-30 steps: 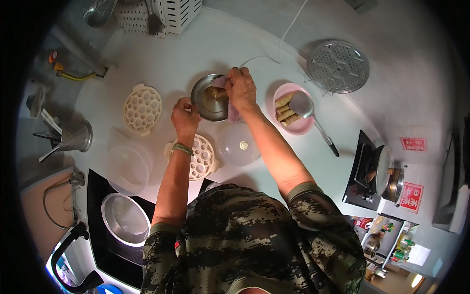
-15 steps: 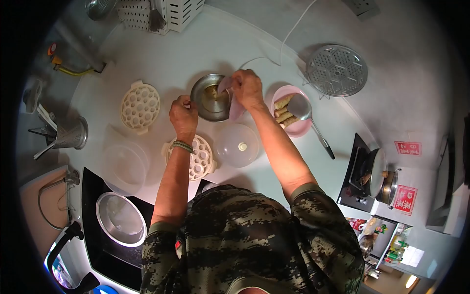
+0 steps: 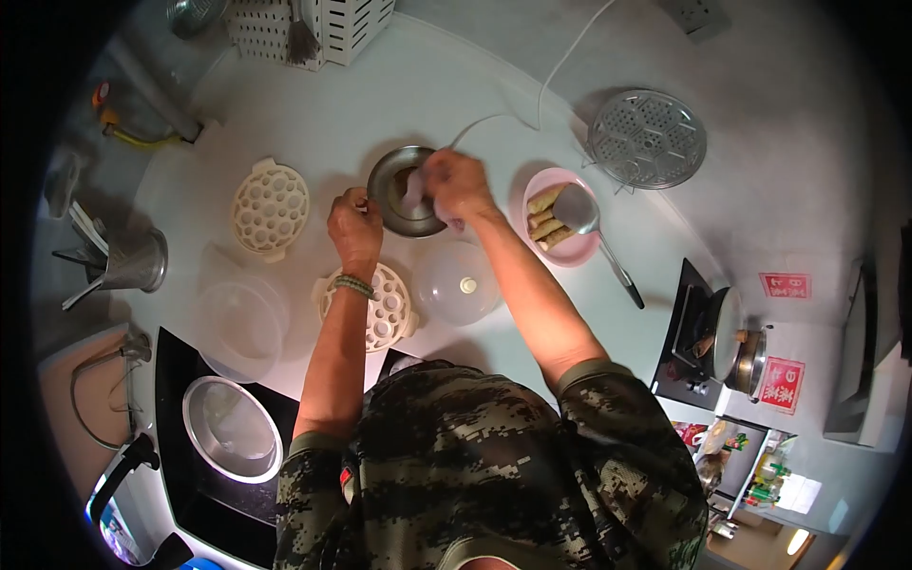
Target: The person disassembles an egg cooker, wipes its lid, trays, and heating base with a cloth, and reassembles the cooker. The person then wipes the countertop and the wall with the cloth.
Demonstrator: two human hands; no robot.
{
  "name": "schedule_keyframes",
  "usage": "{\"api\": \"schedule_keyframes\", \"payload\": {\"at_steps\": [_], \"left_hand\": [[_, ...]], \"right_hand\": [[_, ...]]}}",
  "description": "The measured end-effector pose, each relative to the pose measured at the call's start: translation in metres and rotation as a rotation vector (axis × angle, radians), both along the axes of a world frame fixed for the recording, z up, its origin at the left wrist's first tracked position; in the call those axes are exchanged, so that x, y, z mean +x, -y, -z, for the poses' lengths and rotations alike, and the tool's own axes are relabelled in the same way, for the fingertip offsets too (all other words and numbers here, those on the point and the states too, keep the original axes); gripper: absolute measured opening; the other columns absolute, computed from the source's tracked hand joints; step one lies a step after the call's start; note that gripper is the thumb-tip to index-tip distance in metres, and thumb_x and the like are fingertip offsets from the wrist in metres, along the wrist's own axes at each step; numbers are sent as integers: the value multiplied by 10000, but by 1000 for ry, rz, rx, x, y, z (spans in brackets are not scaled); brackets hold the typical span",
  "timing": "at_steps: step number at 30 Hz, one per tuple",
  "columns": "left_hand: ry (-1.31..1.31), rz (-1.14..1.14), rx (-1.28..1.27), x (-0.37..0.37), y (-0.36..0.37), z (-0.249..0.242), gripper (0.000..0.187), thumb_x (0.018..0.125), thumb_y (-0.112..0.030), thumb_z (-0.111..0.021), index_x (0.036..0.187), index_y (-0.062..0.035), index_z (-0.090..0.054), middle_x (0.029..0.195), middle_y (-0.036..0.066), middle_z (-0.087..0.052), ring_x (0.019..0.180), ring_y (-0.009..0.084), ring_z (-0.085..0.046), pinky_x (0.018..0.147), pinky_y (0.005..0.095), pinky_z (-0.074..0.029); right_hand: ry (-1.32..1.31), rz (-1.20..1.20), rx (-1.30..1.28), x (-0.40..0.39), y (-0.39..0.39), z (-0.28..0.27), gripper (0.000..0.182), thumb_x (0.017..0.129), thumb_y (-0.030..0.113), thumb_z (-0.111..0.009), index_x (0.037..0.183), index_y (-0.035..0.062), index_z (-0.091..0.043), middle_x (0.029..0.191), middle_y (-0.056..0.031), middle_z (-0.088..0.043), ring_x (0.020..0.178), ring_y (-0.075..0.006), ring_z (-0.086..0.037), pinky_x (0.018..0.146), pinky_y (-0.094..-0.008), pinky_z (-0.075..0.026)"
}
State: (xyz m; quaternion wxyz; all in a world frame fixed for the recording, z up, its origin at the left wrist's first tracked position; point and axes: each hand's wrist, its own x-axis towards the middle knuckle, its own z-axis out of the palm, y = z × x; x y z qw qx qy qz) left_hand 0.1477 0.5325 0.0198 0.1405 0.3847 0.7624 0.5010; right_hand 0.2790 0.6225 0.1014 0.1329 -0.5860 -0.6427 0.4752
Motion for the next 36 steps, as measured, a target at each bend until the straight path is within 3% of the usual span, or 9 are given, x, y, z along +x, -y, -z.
{"api": "schedule_keyframes", "payload": {"at_steps": [2, 6, 14, 18, 22, 27, 30, 32, 36], "left_hand": [[-13, 38, 10, -2, 0, 1, 128, 733, -55, -617, 859, -36, -604, 757, 140, -573, 692, 303, -576, 635, 387, -464], [3, 89, -7, -4, 2, -6, 110, 732, -49, -612, 840, -36, -600, 761, 141, -572, 694, 307, -575, 633, 389, -460], [-74, 35, 26, 0, -1, -4, 86, 724, -24, -611, 807, -27, -590, 747, 143, -563, 657, 299, -569, 623, 385, -462], [-4, 59, 45, 3, -2, -4, 90, 724, -24, -610, 813, -28, -593, 745, 146, -559, 657, 299, -569, 623, 383, -464], [-54, 91, 7, 4, -6, -6, 105, 721, -18, -600, 826, -31, -600, 758, 151, -560, 675, 307, -568, 627, 388, -463], [-74, 64, 2, 7, -8, -8, 105, 723, -21, -582, 826, -34, -597, 760, 152, -555, 725, 328, -557, 659, 403, -455], [-45, 37, 8, 9, -12, -7, 84, 724, -33, -584, 807, -36, -596, 754, 147, -555, 738, 333, -554, 676, 404, -454], [-41, 69, -5, 6, -12, 0, 118, 724, -42, -595, 841, -45, -591, 795, 149, -556, 740, 333, -556, 676, 396, -459], [-120, 67, -94, 7, -3, -17, 259, 740, -94, -632, 988, -64, -563, 890, 151, -548, 745, 296, -570, 678, 379, -469]], "right_hand": [[131, 11, 655, 9, -18, 12, 150, 746, 82, -605, 877, 9, -614, 821, -156, -624, 791, -266, -603, 714, -360, -483], [78, -180, 968, -28, -8, 63, 167, 696, 43, -601, 858, 1, -616, 794, -168, -608, 772, -323, -584, 705, -380, -475], [177, -715, 191, -4, 11, 8, 230, 722, 37, -571, 924, 122, -641, 779, -121, -637, 741, -247, -622, 669, -343, -492], [169, -109, 527, 10, -21, 25, 81, 713, 87, -583, 783, 55, -604, 785, -125, -627, 790, -304, -599, 714, -390, -481], [22, -242, 1000, -20, -11, 75, 124, 700, 66, -621, 821, 61, -596, 753, -126, -624, 740, -270, -610, 660, -366, -485], [60, -611, 388, -8, 10, 47, 215, 670, 73, -634, 880, 97, -599, 757, -94, -628, 692, -211, -605, 624, -312, -476], [111, -468, -85, 18, 3, 9, 188, 682, 129, -640, 861, 80, -611, 781, -80, -644, 764, -223, -621, 654, -349, -479], [31, -257, 74, 27, -8, -3, 157, 719, 106, -641, 856, 54, -585, 771, -39, -623, 667, -129, -577, 636, -287, -483], [-426, 7, 200, 16, -13, -5, 249, 744, 122, -647, 973, 60, -575, 868, -55, -620, 787, -160, -563, 733, -311, -469]]}}
